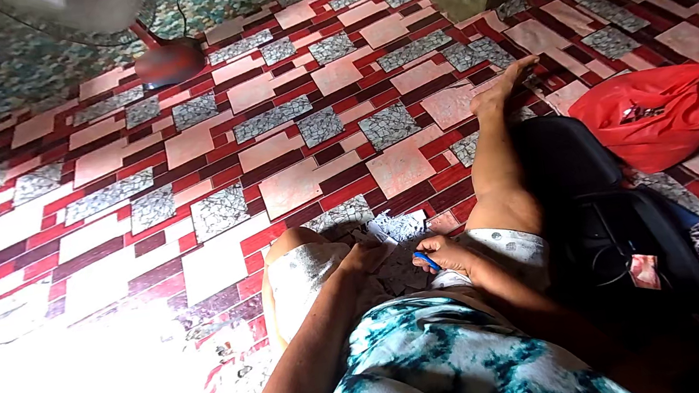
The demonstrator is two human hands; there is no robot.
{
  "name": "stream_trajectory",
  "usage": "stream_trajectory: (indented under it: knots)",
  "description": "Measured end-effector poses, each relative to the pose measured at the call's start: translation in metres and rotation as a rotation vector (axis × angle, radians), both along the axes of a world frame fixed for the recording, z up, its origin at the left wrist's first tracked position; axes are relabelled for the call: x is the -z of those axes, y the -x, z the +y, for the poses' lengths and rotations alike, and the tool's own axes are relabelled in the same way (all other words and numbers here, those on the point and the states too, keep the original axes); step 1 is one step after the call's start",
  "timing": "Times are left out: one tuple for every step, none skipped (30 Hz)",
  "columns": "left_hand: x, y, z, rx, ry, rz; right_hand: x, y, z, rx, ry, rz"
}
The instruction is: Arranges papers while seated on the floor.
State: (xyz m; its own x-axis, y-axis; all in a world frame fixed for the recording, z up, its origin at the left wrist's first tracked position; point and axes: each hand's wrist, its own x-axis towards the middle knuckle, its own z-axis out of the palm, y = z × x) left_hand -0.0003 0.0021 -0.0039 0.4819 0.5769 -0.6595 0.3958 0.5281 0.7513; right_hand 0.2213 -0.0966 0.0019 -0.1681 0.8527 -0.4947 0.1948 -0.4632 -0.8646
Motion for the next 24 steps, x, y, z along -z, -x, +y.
stream_trajectory:
  knots:
    - [0.0001,0.0,-0.0002,-0.003,0.0,-0.003,0.0,0.0002,-0.0006,0.005,-0.007,-0.002]
    - [0.0,0.0,-0.0004,-0.007,0.001,-0.006,-0.0008,0.0003,-0.0009,0.011,-0.008,-0.006]
    - [-0.0008,0.0,-0.0006,-0.015,0.005,-0.009,-0.0019,0.0003,-0.0009,0.02,0.0,-0.011]
    - [-0.0013,-0.0001,-0.0008,-0.022,0.007,-0.009,-0.0032,0.0002,-0.0006,0.028,0.011,-0.015]
    - [-0.0016,-0.0003,-0.0008,-0.029,0.006,-0.01,-0.0041,-0.0002,-0.0001,0.033,0.023,-0.02]
    - [-0.0019,-0.0005,-0.0009,-0.035,0.006,-0.01,-0.0043,-0.0008,0.0004,0.031,0.039,-0.022]
    - [-0.0024,-0.0006,-0.0011,-0.042,0.008,-0.01,-0.0034,-0.0019,0.0013,0.013,0.055,-0.024]
    - [-0.0029,-0.0006,-0.0011,-0.046,0.009,-0.009,-0.0023,-0.0026,0.0021,-0.01,0.064,-0.024]
    - [-0.0033,-0.0003,-0.0012,-0.048,0.01,-0.008,-0.0014,-0.0026,0.0026,-0.036,0.068,-0.024]
    - [-0.0031,0.0,-0.0013,-0.048,0.009,-0.009,-0.0007,-0.0023,0.0027,-0.058,0.07,-0.021]
    - [-0.0028,0.0001,-0.0013,-0.046,0.005,-0.009,-0.0001,-0.0021,0.0029,-0.071,0.068,-0.019]
    - [-0.0023,0.0003,-0.0011,-0.037,-0.001,-0.009,0.0002,-0.0019,0.0027,-0.076,0.063,-0.018]
    - [-0.0016,0.0003,-0.0009,-0.022,-0.009,-0.006,0.0002,-0.0017,0.0023,-0.073,0.058,-0.015]
    - [-0.0008,0.0003,-0.0007,-0.002,-0.018,0.0,0.0004,-0.0017,0.0017,-0.065,0.051,-0.009]
    - [-0.0002,0.0002,-0.0005,0.011,-0.022,0.004,0.0008,-0.0019,0.0014,-0.061,0.044,-0.005]
    - [0.0002,-0.0001,-0.0004,0.016,-0.023,0.006,0.001,-0.0021,0.0012,-0.06,0.038,-0.005]
    - [0.0004,-0.0003,-0.0003,0.018,-0.023,0.008,0.0009,-0.0022,0.0011,-0.062,0.037,-0.006]
    - [0.0006,-0.0004,-0.0005,0.017,-0.021,0.006,0.0008,-0.0023,0.0011,-0.063,0.04,-0.007]
    - [0.0009,-0.0003,-0.0007,0.016,-0.02,0.003,0.0008,-0.0023,0.0012,-0.063,0.043,-0.005]
    - [0.0014,-0.0001,-0.0007,0.016,-0.019,0.0,0.001,-0.0022,0.0013,-0.06,0.044,0.0]
    - [0.0021,0.0002,-0.0006,0.015,-0.02,-0.004,0.0011,-0.0019,0.0012,-0.051,0.039,0.006]
    - [0.0025,0.0005,-0.0004,0.015,-0.018,-0.008,0.001,-0.0013,0.0007,-0.039,0.025,0.013]
    - [0.0025,0.0006,-0.0002,0.012,-0.017,-0.009,0.0009,-0.0008,-0.0002,-0.025,0.003,0.02]
    - [0.0017,0.0003,-0.0001,0.01,-0.014,-0.008,0.0009,-0.0005,-0.0011,-0.015,-0.016,0.024]
